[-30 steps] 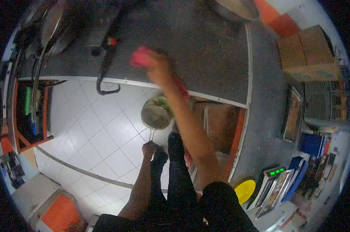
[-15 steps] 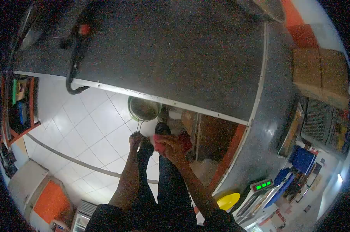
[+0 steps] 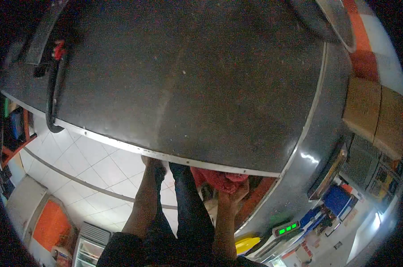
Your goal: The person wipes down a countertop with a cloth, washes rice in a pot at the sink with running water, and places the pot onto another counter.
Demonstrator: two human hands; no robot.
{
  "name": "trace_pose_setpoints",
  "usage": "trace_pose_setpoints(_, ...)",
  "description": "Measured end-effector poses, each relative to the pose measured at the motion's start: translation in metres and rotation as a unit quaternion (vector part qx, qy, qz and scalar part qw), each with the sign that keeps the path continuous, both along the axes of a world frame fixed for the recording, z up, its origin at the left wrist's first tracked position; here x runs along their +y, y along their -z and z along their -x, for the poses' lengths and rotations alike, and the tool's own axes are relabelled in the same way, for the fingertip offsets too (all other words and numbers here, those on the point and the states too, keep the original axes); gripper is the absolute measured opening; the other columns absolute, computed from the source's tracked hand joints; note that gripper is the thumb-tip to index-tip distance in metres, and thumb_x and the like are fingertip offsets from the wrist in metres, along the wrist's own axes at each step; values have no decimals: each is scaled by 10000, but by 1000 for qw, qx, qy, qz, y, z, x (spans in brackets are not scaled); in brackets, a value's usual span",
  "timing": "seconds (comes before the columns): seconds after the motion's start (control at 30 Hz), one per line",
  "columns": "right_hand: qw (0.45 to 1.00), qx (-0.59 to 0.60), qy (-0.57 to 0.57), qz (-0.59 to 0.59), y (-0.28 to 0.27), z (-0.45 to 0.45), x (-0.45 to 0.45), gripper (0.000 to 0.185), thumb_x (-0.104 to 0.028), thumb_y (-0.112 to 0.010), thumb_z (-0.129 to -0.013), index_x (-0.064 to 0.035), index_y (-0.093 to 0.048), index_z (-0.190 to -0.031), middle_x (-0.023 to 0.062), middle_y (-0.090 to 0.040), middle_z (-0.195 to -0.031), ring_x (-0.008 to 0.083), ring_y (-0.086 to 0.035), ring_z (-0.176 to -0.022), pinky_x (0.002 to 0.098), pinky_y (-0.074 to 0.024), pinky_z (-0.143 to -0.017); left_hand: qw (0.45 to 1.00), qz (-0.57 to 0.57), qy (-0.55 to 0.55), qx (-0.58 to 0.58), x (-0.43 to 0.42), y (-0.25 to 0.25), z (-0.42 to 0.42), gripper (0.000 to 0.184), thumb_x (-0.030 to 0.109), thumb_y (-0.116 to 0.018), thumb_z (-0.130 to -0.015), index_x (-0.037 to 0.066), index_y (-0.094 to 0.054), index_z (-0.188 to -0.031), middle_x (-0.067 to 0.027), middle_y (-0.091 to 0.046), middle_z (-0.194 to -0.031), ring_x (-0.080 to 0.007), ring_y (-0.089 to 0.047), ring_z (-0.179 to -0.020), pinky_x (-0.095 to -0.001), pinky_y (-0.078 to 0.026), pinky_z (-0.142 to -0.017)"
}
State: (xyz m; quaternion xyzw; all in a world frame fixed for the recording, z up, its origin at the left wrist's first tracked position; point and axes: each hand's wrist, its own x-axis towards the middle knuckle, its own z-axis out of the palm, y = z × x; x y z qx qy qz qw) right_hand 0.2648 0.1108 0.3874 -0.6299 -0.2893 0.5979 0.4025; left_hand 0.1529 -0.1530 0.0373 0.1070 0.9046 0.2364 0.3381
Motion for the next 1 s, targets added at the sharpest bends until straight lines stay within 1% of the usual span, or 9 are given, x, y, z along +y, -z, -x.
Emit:
trace_pose_setpoints(0.1,983,-166,-52,-56,12,-13,-13,413,-278,-469,-872,34,-500,-1141,139,-564,-1091,268,-560,-1014,432,-473,-890,999,-8,-24,-26,5,-15,4,273,276,-596,-790,8,-642,-817,-180,-636,-803,-337,-602,-766,-411,-462,-718)
trace_pose_setpoints(0.5,998,42,23,-43,14,2,1,367,-260,-520,-861,18,-530,-1099,136,-583,-1032,262,-576,-933,426,-495,-815,976,-50,-136,-164,52,-63,83,325,233,-633,-754,2,-604,-981,-170,-644,-975,-347,-610,-898,-377,-483,-810)
trace_pose_setpoints(0.57,992,115,40,-41,26,16,3,359,-257,-528,-859,16,-535,-1092,135,-586,-1022,260,-579,-919,426,-498,-802,987,-75,-133,-55,51,-80,89,344,264,-613,-802,17,-598,-1042,-150,-648,-1003,-324,-610,-928,-352,-476,-826)
trace_pose_setpoints(0.67,977,204,51,-38,36,32,6,348,-253,-541,-856,12,-542,-1081,135,-591,-1007,259,-583,-899,424,-504,-783,966,-64,-209,-141,24,-80,93,303,293,-599,-859,64,-600,-1056,-150,-654,-954,-244,-628,-887,-338,-496,-736)
trace_pose_setpoints(0.77,960,267,66,-46,40,39,5,336,-248,-554,-853,8,-549,-1071,134,-595,-992,257,-587,-878,423,-509,-764,977,-211,-42,-8,-55,-57,90,300,250,-599,-865,101,-565,-1123,-78,-646,-880,-145,-634,-687,-305,-493,-554)
trace_pose_setpoints(0.8,957,275,81,-51,37,34,1,333,-247,-558,-852,7,-552,-1067,134,-597,-987,256,-589,-872,423,-511,-758,975,-203,-72,-56,-82,-48,88,241,139,-653,-807,94,-597,-1037,-83,-661,-912,-187,-636,-786,-328,-496,-669)
trace_pose_setpoints(0.87,948,295,104,-61,36,32,-1,325,-243,-567,-850,4,-557,-1060,133,-600,-978,255,-591,-858,422,-515,-746,990,-89,-67,-83,-122,-70,93,230,198,-626,-840,106,-589,-1048,-94,-658,-921,-188,-638,-712,-311,-498,-563)
trace_pose_setpoints(0.93,936,325,119,-71,34,34,1,318,-240,-575,-848,2,-562,-1053,133,-603,-968,254,-594,-844,421,-518,-733,962,-97,-162,-196,-144,-142,97,242,260,-584,-878,164,-567,-1100,-55,-608,-921,-155,-605,-624,-281,-447,-431)
trace_pose_setpoints(1.0,926,347,125,-80,34,37,4,310,-237,-584,-846,-1,-566,-1046,132,-606,-958,253,-597,-831,420,-522,-721,971,-98,-134,-174,-202,-143,93,254,270,-573,-886,130,-566,-1098,-50,-577,-916,-131,-575,-568,-234,-420,-402)
